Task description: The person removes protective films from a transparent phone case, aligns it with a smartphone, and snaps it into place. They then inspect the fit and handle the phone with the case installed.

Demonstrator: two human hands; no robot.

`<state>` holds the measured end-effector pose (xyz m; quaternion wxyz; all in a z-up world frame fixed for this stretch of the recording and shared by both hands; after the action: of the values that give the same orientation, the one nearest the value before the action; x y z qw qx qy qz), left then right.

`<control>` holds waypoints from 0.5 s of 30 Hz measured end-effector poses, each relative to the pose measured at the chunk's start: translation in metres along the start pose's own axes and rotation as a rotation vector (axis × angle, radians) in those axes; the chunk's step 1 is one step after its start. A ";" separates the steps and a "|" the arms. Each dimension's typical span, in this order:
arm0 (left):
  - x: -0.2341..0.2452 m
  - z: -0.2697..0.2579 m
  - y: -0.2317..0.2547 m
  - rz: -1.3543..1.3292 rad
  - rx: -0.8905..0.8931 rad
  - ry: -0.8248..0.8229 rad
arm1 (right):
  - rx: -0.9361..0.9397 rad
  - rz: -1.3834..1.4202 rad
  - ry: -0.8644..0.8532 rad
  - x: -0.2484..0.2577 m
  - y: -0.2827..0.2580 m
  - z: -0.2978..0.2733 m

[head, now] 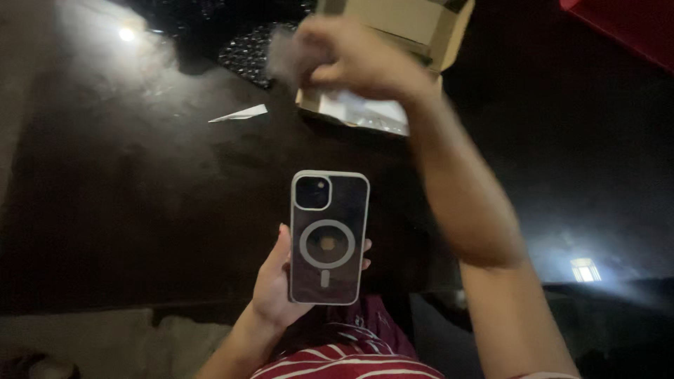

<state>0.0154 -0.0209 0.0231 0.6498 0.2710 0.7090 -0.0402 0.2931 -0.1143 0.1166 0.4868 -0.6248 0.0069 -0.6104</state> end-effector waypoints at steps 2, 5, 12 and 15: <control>-0.003 0.005 -0.008 -0.001 0.026 0.004 | -0.133 -0.129 0.066 0.029 0.035 -0.007; -0.003 0.012 -0.016 -0.009 0.035 0.053 | -0.190 -0.276 0.093 0.034 0.075 -0.012; -0.007 0.006 -0.008 -0.135 -0.040 0.028 | 0.310 -0.421 0.328 -0.062 0.032 0.012; -0.006 0.000 0.001 -0.105 -0.062 0.016 | 0.388 -0.256 0.206 -0.113 -0.003 0.031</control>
<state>0.0156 -0.0226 0.0293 0.6492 0.2135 0.7283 -0.0497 0.2862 -0.0258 0.0401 0.5131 -0.4501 -0.1399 -0.7173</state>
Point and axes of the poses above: each hand's wrist, its own z-axis towards the middle knuckle, its own x-axis out of the back of the hand, y = z × x, the point moved 4 cm from there along z, towards the middle knuckle, and after that the axes turned 12 degrees about y, right-handed, at the moved point
